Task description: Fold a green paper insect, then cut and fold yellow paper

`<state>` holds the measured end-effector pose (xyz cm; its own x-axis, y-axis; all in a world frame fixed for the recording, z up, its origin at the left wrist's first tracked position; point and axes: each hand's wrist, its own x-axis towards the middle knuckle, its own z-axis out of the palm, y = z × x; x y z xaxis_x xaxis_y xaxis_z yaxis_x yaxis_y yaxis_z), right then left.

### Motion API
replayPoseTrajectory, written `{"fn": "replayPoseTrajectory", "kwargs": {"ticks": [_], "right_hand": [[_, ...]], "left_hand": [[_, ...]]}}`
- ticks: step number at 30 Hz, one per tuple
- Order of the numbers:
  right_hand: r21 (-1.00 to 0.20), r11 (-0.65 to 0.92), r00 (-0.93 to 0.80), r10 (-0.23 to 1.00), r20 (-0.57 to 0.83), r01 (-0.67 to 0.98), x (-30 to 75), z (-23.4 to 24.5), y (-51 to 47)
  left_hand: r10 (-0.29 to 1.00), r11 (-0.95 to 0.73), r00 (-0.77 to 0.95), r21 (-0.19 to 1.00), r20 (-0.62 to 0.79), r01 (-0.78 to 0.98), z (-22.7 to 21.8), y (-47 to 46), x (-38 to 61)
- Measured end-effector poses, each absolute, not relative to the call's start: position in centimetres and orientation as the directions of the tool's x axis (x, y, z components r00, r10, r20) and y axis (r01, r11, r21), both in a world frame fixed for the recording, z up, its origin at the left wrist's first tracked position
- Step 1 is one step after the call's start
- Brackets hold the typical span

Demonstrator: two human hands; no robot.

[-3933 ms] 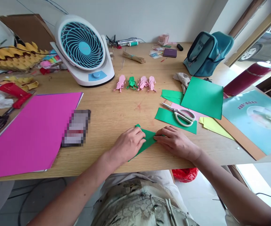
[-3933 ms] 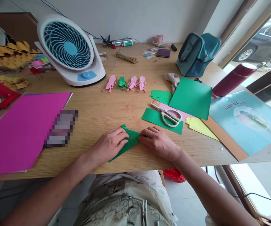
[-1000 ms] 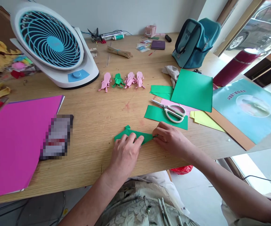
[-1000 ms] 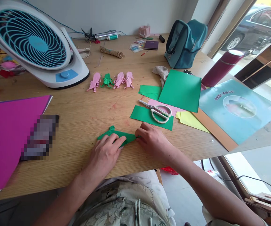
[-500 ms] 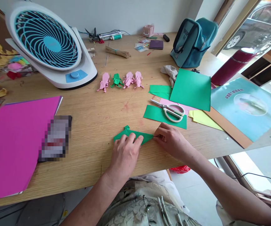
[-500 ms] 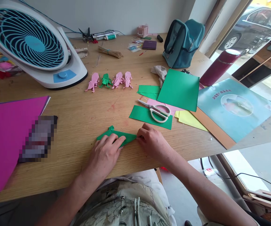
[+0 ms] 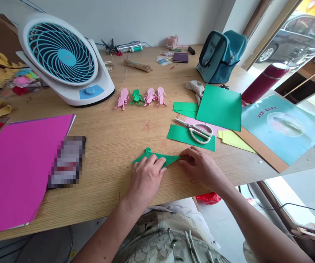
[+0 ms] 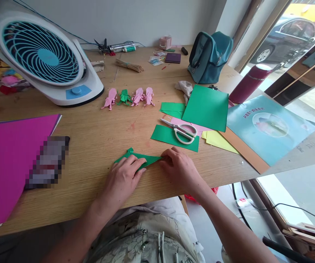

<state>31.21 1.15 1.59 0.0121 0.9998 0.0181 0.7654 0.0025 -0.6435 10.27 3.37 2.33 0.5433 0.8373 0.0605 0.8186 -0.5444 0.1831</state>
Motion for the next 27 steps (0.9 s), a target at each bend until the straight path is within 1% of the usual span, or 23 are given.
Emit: {"fn": "replayPoseTrajectory", "kwargs": {"ticks": [3,5,7,10,12,13,17,20,22,25,27], "right_hand": [[-0.763,-0.029,0.051,0.999,0.006,0.646,30.2,1.6,1.6],[-0.865,-0.019,0.06,0.998,0.013,0.501,29.6,1.3,1.9],[-0.943,0.008,0.081,0.996,0.037,0.332,28.8,0.8,2.2],[-0.989,0.059,0.119,0.99,0.076,0.139,27.6,0.4,2.6],[-0.994,0.087,0.108,0.99,0.094,0.068,26.9,0.3,2.8],[-0.993,0.104,0.1,0.989,0.109,0.059,26.6,0.4,2.9],[-0.974,0.197,0.063,0.977,0.204,0.108,25.9,1.0,3.4],[-0.982,0.185,-0.025,0.983,0.184,0.043,25.6,1.3,4.1],[-0.985,0.173,-0.073,0.983,0.17,0.031,25.7,1.3,4.5],[-0.98,0.186,-0.093,0.979,0.179,0.076,25.7,1.0,5.1],[-0.962,0.214,-0.092,0.975,0.201,0.17,25.5,0.8,5.3]], "left_hand": [[0.838,-0.538,0.543,0.265,0.063,0.8,2.5,3.8,9.9],[0.836,-0.535,0.542,0.349,0.087,0.77,2.3,4.1,9.6],[0.832,-0.535,0.541,0.438,0.123,0.723,2.0,4.5,9.2],[0.826,-0.536,0.538,0.526,0.166,0.661,1.6,5.0,8.5],[0.825,-0.532,0.537,0.563,0.175,0.633,1.5,5.3,8.1],[0.824,-0.528,0.539,0.58,0.174,0.62,1.4,5.4,8.0],[0.826,-0.512,0.535,0.632,0.176,0.582,1.2,5.7,7.2],[0.826,-0.521,0.528,0.621,0.196,0.586,0.8,5.9,6.7],[0.824,-0.523,0.532,0.626,0.196,0.578,0.8,6.0,6.4],[0.83,-0.492,0.532,0.669,0.168,0.557,1.1,6.4,6.1],[0.841,-0.464,0.521,0.687,0.144,0.56,1.4,6.8,6.0]]}}
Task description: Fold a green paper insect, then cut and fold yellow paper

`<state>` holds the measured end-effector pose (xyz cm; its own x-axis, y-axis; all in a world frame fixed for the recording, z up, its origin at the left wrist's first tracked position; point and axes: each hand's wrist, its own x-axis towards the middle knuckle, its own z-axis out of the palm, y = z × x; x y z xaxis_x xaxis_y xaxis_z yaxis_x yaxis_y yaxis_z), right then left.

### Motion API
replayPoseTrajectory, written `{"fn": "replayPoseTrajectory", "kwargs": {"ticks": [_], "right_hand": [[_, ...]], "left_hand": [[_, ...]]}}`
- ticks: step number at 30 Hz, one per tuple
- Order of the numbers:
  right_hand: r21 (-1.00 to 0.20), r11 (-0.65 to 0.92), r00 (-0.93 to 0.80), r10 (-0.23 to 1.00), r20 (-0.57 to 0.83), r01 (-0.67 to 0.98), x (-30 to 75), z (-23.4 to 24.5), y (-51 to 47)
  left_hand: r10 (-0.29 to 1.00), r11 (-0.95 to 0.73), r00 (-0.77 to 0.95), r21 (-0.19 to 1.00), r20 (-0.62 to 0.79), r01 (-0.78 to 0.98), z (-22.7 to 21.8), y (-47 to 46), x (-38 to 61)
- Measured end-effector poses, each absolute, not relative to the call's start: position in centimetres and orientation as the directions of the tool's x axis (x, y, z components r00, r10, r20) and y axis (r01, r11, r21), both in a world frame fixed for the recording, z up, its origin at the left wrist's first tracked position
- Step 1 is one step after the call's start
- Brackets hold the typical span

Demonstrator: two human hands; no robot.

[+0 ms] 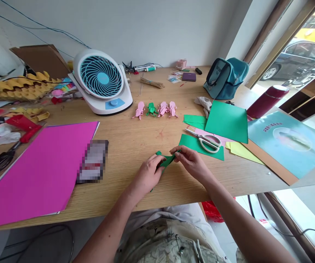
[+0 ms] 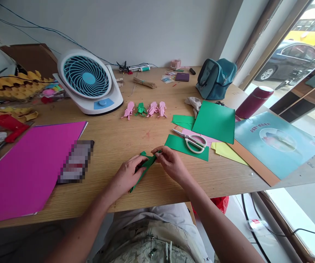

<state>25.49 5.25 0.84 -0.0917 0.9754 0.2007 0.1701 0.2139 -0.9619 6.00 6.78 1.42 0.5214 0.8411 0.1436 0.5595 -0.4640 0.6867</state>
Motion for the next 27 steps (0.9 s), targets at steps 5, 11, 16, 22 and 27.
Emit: {"fn": "replayPoseTrajectory", "kwargs": {"ticks": [5,11,16,22,27], "right_hand": [[-0.832,0.286,-0.065,0.954,0.291,0.476,24.0,0.7,4.7],[-0.805,0.244,-0.016,0.96,0.28,0.54,21.3,0.0,4.4],[-0.761,0.272,-0.016,0.945,0.326,0.589,20.4,-1.7,4.8],[-0.639,0.356,-0.079,0.904,0.42,0.682,20.3,-3.4,4.8],[-0.575,0.418,-0.171,0.884,0.435,0.703,20.4,-3.1,4.9]], "left_hand": [[0.865,-0.421,0.489,0.697,0.116,0.58,1.8,7.9,6.0],[0.855,-0.4,0.513,0.727,0.077,0.557,1.7,9.1,5.5],[0.784,-0.403,0.621,0.77,0.011,0.494,1.8,9.4,4.5],[0.753,-0.59,0.616,0.654,0.234,0.473,1.9,8.1,4.3],[0.638,-0.767,0.585,0.475,0.501,0.43,2.6,6.3,3.9]]}}
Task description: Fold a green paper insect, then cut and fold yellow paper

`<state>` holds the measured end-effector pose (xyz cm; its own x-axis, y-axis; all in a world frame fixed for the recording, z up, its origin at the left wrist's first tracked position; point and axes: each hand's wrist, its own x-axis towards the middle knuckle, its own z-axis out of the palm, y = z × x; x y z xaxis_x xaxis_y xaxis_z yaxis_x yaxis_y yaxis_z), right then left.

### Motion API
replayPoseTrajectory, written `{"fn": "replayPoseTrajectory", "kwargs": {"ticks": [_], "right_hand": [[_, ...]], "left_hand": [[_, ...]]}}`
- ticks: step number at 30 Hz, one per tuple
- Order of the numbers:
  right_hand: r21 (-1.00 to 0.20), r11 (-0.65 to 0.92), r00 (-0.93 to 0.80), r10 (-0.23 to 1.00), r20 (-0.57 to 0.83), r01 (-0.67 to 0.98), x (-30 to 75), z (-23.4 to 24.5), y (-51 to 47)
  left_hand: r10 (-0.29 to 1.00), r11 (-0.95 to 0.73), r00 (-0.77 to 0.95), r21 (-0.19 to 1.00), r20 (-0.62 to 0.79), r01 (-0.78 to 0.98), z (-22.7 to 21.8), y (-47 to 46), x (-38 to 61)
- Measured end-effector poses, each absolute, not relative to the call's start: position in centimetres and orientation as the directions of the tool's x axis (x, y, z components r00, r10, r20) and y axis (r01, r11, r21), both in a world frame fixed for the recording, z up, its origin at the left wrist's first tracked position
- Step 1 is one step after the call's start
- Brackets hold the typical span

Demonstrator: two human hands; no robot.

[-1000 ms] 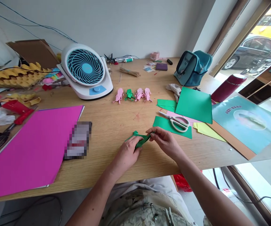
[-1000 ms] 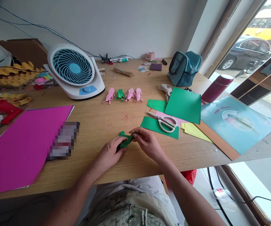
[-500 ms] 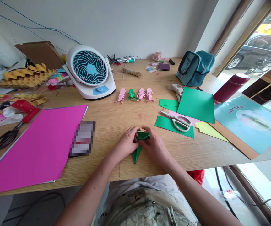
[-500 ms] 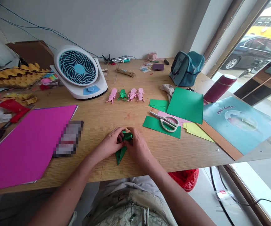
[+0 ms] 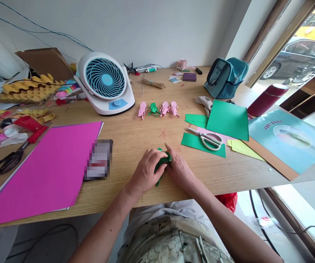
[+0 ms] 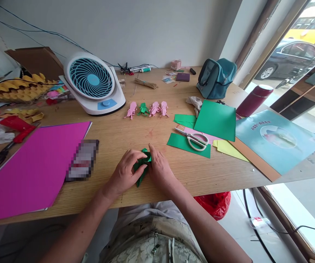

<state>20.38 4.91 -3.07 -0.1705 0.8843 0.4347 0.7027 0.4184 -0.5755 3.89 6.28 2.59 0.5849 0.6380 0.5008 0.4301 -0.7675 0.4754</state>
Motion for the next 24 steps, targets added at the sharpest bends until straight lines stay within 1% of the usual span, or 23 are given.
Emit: {"fn": "replayPoseTrajectory", "kwargs": {"ticks": [2,4,6,8,11,15,19,24], "right_hand": [[-0.566,0.419,-0.185,0.886,0.425,0.71,20.3,-2.9,5.0],[-0.553,0.419,-0.202,0.889,0.411,0.72,20.3,-2.7,5.2],[-0.538,0.429,-0.233,0.889,0.395,0.726,20.2,-2.6,5.3],[-0.528,0.44,-0.26,0.887,0.38,0.726,20.2,-2.4,5.5],[-0.533,0.441,-0.275,0.89,0.363,0.722,20.3,-2.0,5.5],[-0.537,0.441,-0.27,0.889,0.37,0.719,20.3,-1.7,5.3],[-0.532,0.449,-0.279,0.886,0.371,0.718,20.2,-1.7,5.4],[-0.519,0.429,-0.272,0.895,0.353,0.739,20.0,-1.7,5.6]], "left_hand": [[0.554,-0.831,0.629,0.398,0.545,0.387,3.2,6.1,3.6],[0.492,-0.869,0.693,0.347,0.527,0.353,3.8,6.4,3.4],[0.457,-0.883,0.745,0.345,0.485,0.318,4.4,7.1,3.2],[0.433,-0.885,0.776,0.382,0.46,0.267,4.8,7.8,3.0],[0.431,-0.863,0.793,0.453,0.431,0.223,5.0,8.7,2.8],[0.461,-0.825,0.804,0.517,0.377,0.23,5.1,9.1,2.7],[0.457,-0.836,0.8,0.496,0.39,0.235,5.2,8.9,2.9],[0.491,-0.844,0.758,0.451,0.429,0.292,5.0,8.5,3.1]]}}
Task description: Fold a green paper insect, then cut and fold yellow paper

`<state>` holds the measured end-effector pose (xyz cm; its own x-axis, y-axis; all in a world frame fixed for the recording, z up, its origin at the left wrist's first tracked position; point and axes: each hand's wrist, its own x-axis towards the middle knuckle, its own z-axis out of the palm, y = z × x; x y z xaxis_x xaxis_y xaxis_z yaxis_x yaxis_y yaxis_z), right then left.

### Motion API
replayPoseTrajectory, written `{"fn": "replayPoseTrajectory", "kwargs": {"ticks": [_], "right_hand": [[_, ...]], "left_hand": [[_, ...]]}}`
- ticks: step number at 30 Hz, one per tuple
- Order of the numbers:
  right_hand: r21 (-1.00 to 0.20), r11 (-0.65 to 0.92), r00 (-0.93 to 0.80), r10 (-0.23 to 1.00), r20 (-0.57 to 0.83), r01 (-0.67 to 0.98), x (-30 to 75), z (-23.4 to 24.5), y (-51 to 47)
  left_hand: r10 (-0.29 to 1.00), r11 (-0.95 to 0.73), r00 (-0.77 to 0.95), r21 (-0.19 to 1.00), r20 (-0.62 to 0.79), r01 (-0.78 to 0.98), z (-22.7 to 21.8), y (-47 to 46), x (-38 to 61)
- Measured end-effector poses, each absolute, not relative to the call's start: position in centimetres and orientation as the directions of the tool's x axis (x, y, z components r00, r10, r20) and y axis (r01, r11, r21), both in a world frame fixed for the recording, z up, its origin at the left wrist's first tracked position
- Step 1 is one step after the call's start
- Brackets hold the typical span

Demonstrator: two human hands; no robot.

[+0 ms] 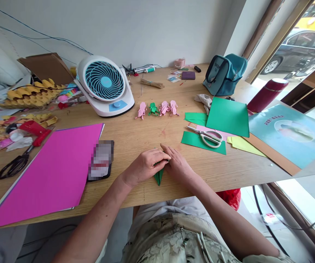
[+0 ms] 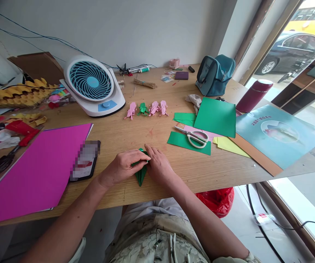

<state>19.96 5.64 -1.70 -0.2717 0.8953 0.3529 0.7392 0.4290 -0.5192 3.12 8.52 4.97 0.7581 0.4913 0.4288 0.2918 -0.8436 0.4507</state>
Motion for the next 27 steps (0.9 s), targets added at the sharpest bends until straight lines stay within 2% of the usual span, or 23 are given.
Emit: {"fn": "replayPoseTrajectory", "kwargs": {"ticks": [5,12,22,27], "right_hand": [[-0.497,0.397,-0.262,0.91,0.32,0.772,19.7,-1.3,5.7],[-0.478,0.39,-0.263,0.913,0.312,0.787,19.5,-1.1,5.5],[-0.519,0.325,-0.193,0.936,0.294,0.79,19.1,-0.3,5.0],[-0.546,0.295,-0.148,0.943,0.298,0.784,19.0,-0.2,5.0]], "left_hand": [[0.468,-0.869,0.73,0.408,0.498,0.279,4.6,8.3,3.1],[0.497,-0.854,0.723,0.419,0.48,0.309,4.5,7.7,3.0],[0.505,-0.858,0.636,0.42,0.583,0.296,3.7,7.6,2.5],[0.527,-0.837,0.588,0.495,0.613,0.235,3.0,7.6,2.2]]}}
